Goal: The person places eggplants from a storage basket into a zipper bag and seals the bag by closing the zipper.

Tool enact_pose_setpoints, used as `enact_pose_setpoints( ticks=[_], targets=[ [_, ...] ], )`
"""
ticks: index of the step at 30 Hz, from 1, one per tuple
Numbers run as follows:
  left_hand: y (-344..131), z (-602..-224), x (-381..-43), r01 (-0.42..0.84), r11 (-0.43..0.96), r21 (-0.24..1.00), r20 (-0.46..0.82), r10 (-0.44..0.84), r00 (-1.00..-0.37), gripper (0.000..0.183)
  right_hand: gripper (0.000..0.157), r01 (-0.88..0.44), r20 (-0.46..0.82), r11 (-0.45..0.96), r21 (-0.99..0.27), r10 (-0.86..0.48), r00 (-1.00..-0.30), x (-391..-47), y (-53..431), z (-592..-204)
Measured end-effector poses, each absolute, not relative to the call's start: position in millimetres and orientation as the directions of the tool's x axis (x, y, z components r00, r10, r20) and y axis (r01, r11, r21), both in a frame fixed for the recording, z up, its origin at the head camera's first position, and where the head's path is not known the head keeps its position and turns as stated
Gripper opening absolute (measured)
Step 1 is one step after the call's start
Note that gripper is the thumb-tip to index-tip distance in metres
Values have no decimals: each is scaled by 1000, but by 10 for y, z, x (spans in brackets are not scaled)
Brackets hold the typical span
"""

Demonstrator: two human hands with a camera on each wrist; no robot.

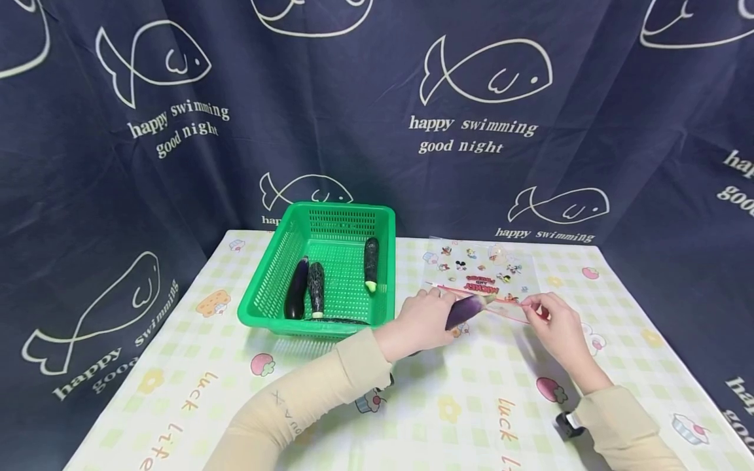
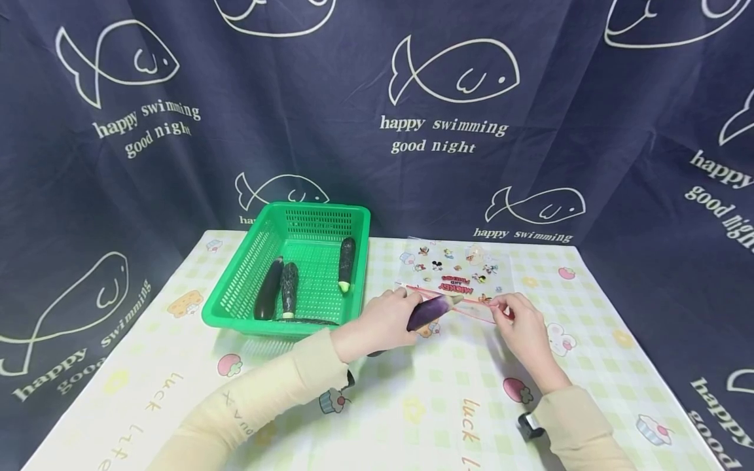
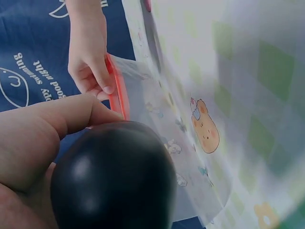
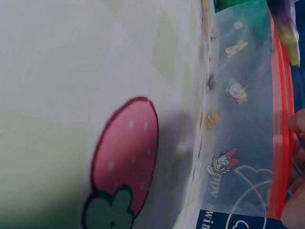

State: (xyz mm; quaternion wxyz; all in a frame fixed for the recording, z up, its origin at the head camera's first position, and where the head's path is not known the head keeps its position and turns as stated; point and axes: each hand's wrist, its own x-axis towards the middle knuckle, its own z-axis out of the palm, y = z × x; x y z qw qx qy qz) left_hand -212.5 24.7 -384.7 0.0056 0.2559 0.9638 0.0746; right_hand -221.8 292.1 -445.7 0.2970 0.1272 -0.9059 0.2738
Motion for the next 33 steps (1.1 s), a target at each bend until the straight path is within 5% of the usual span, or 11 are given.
enact_pose_setpoints(
  ticks=[17,33],
  targets=[
    [398,-3943,-2140,455,886,89,5,456,-890,62,8,-369,631,861,-350,-74,-772,-2203,2813,-4459],
    [553,-4110,-2146,433,898,-82,145,441,-886,50,10,-424,680,847,-320,-106,-725,-2193,2735,-4478]
  ],
)
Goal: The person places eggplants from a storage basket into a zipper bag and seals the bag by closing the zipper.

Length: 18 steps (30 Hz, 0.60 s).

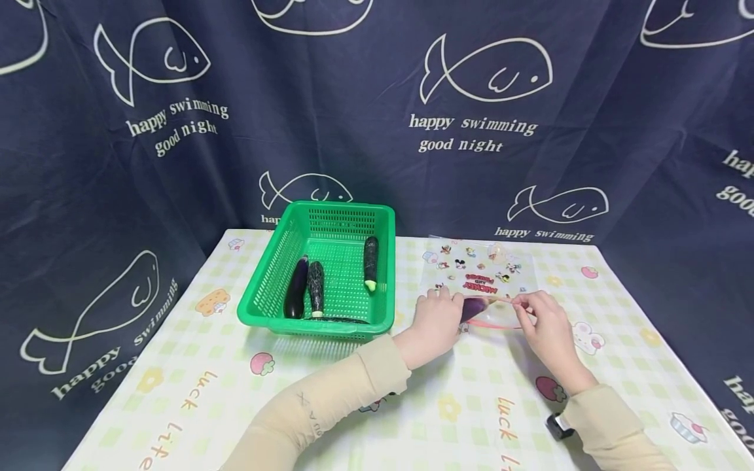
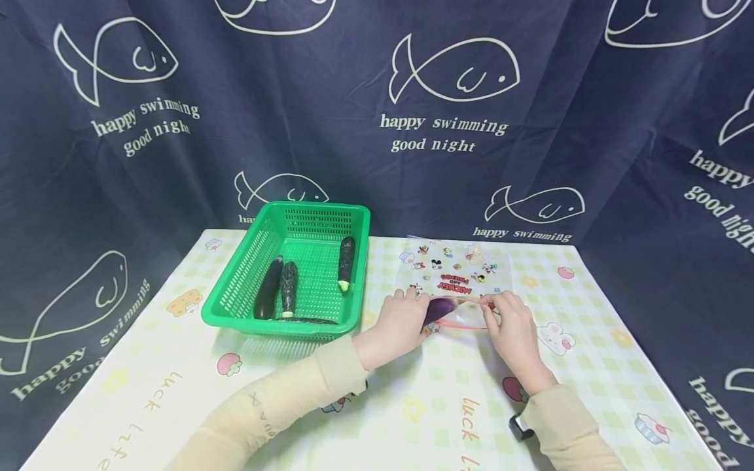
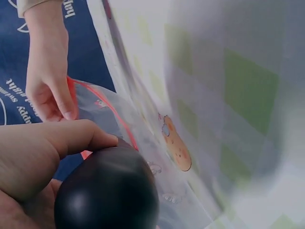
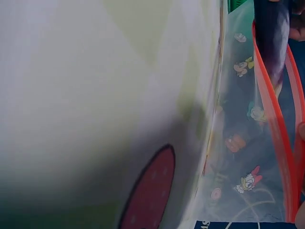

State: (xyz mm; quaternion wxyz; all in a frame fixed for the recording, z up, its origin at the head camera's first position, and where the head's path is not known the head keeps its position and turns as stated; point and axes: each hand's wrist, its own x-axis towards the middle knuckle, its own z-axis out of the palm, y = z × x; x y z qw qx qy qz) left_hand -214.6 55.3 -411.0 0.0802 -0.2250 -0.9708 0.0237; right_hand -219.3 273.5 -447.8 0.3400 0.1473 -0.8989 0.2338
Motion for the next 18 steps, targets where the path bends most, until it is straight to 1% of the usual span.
enact_pose_setpoints(
  ticks=[5,11,18],
  targets=[
    [636,-4172,-2157,422,899,-115,183,436,-881,43,11,-434,683,841,-323,-110,-722,-2193,2721,-4494],
    [734,-4243,-2143,414,896,-160,182,439,-880,36,11,-448,691,838,-313,-123,-713,-2199,2708,-4487],
    [784,-4331,-2144,402,894,-196,203,438,-876,34,11,-445,681,842,-305,-134,-720,-2191,2696,-4497]
  ],
)
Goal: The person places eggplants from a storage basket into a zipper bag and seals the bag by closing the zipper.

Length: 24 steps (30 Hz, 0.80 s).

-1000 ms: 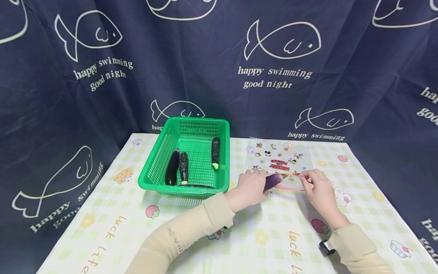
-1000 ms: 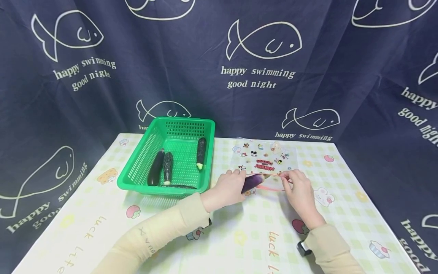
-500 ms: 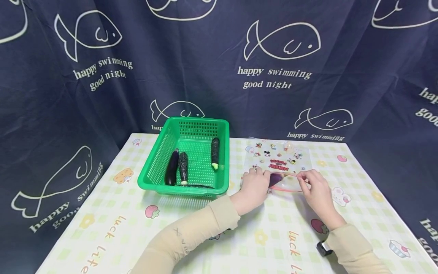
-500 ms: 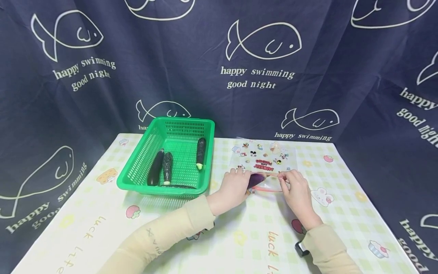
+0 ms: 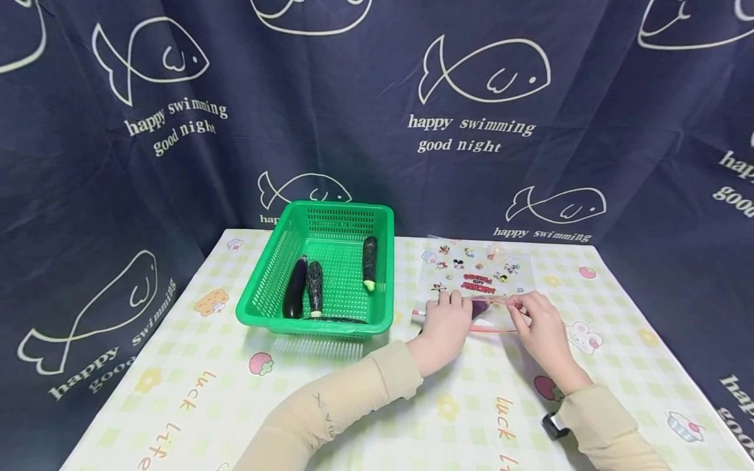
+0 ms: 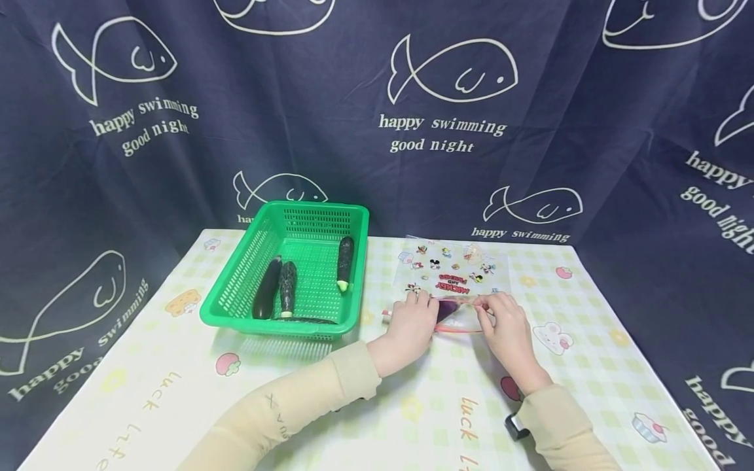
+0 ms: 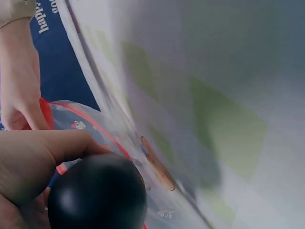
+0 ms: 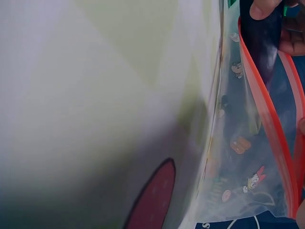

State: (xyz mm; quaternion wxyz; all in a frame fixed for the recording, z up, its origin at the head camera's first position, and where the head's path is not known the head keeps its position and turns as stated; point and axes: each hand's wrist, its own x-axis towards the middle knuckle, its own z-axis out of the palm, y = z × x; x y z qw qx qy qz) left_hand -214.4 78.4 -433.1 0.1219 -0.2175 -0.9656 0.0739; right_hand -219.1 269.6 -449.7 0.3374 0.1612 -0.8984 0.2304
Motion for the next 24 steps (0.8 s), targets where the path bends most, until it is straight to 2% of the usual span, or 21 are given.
enact_pose_setpoints(
  ticks=[8,24],
  targets=[
    [793,-4401,-2104,396,890,-226,203,440,-875,22,11,-450,681,842,-297,-143,-718,-2203,2695,-4499],
    [735,-4363,-2045,423,893,-151,105,440,-892,30,11,-441,649,847,-298,-159,-744,-2182,2687,-4477]
  ],
)
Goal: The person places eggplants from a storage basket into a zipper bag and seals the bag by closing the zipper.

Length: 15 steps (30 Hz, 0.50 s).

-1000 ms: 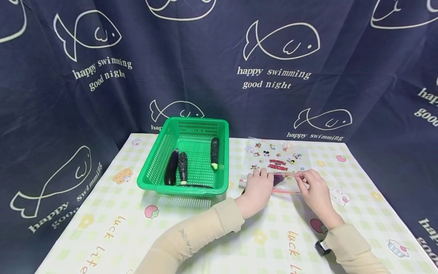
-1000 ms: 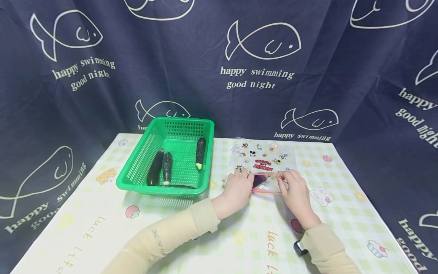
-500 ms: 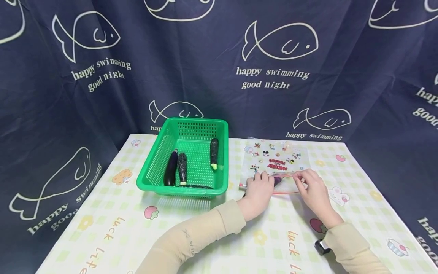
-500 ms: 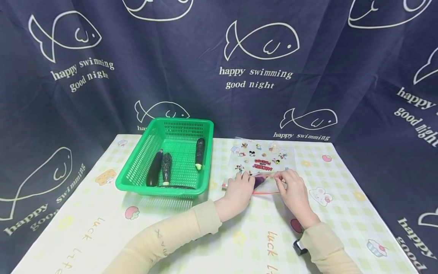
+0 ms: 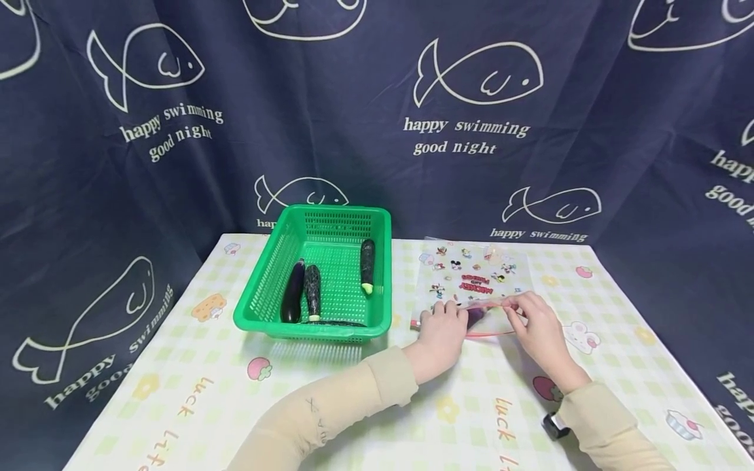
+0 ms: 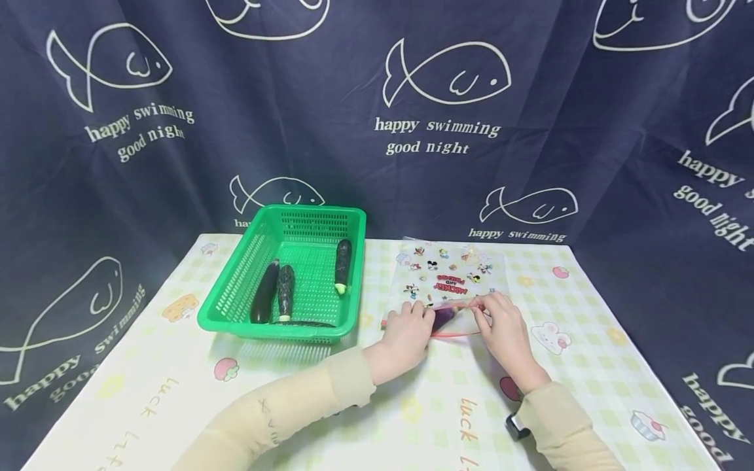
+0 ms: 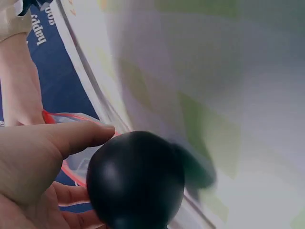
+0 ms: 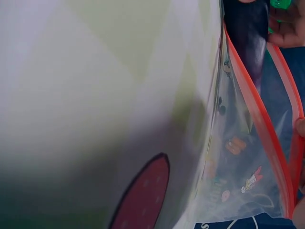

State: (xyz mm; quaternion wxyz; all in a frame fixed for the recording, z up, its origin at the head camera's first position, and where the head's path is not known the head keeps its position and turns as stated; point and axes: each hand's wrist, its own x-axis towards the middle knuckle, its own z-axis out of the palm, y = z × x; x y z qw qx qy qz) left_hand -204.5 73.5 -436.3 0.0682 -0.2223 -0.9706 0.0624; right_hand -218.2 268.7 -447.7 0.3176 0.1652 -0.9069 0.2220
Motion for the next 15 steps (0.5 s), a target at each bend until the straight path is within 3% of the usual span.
enact_pose_setpoints(
  ticks=[9,15],
  targets=[
    [485,-4230,-1911,499,862,-88,69,505,-860,63,12,-419,638,853,-312,-139,-757,-2162,2715,-4459],
    [262,-4239,-1805,551,835,-12,51,550,-833,68,11,-415,634,853,-315,-136,-761,-2142,2737,-4463]
  ],
)
